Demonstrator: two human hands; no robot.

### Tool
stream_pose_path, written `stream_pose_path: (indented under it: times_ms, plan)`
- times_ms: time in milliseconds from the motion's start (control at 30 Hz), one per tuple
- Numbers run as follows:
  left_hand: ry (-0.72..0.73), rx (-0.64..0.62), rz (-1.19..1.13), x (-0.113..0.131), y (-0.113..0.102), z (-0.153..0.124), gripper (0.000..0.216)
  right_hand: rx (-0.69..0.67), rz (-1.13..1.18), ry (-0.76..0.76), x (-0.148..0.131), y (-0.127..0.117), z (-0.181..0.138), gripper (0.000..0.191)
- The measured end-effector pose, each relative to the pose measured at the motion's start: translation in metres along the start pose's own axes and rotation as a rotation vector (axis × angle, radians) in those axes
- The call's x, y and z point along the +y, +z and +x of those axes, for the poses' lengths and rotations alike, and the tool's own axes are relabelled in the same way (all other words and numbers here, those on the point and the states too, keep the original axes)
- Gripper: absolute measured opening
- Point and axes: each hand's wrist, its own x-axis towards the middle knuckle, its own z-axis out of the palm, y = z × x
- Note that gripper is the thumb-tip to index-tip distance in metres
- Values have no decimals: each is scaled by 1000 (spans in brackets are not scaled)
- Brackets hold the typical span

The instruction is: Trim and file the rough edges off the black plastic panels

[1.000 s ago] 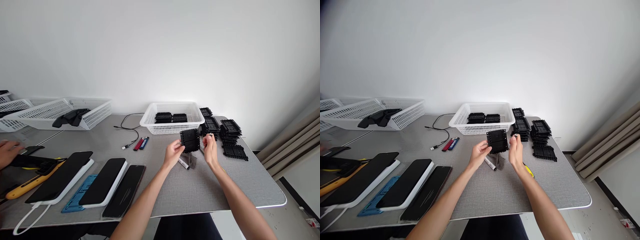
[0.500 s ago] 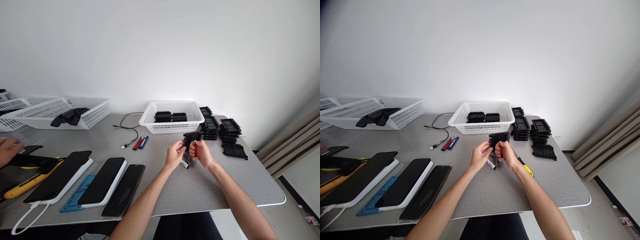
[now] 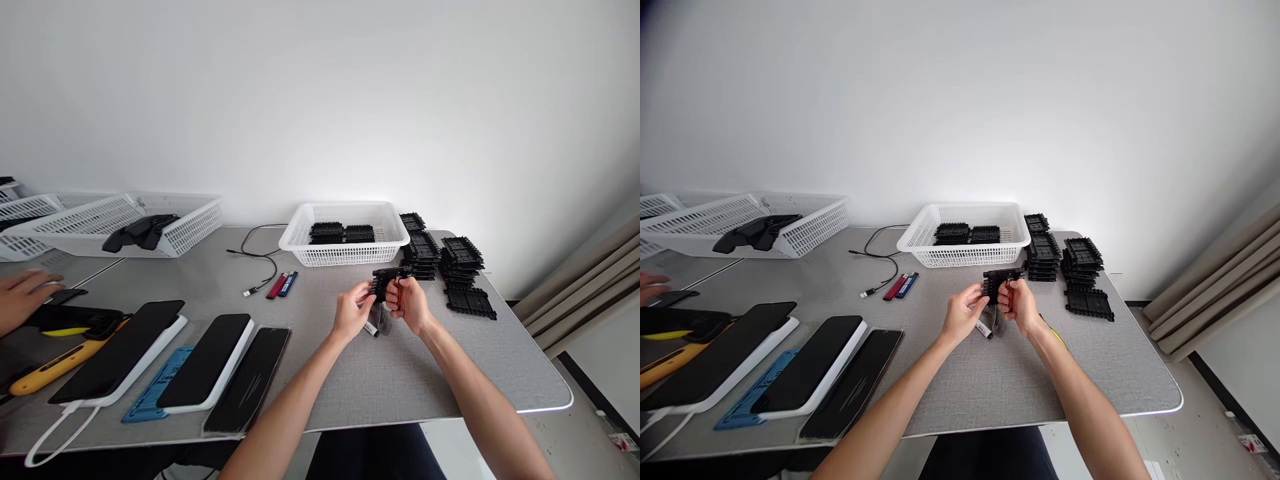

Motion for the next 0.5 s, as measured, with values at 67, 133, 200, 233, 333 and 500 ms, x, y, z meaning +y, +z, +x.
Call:
stream_pose_path:
  times_ms: [67,133,200,233,333,500]
  plan:
    - [14,-10,14,0,0,0,32,-5,-39,7,1,1,0,24]
    - [23,-15,27,1,1,0,32,-17,-83,11,3,0,1,24]
    - [28,-16,39,3,2,-1,31,-32,-118,11,5,-1,2,24]
    - [30,-16,45,3,2,-1,31,-36,-134,11,6,-1,2,24]
    - [38,-22,63,5,3,-2,31,-36,-172,16,8,-3,3,22]
    - [53,-14,85,3,3,-2,30,-9,-154,42,5,-3,1,22]
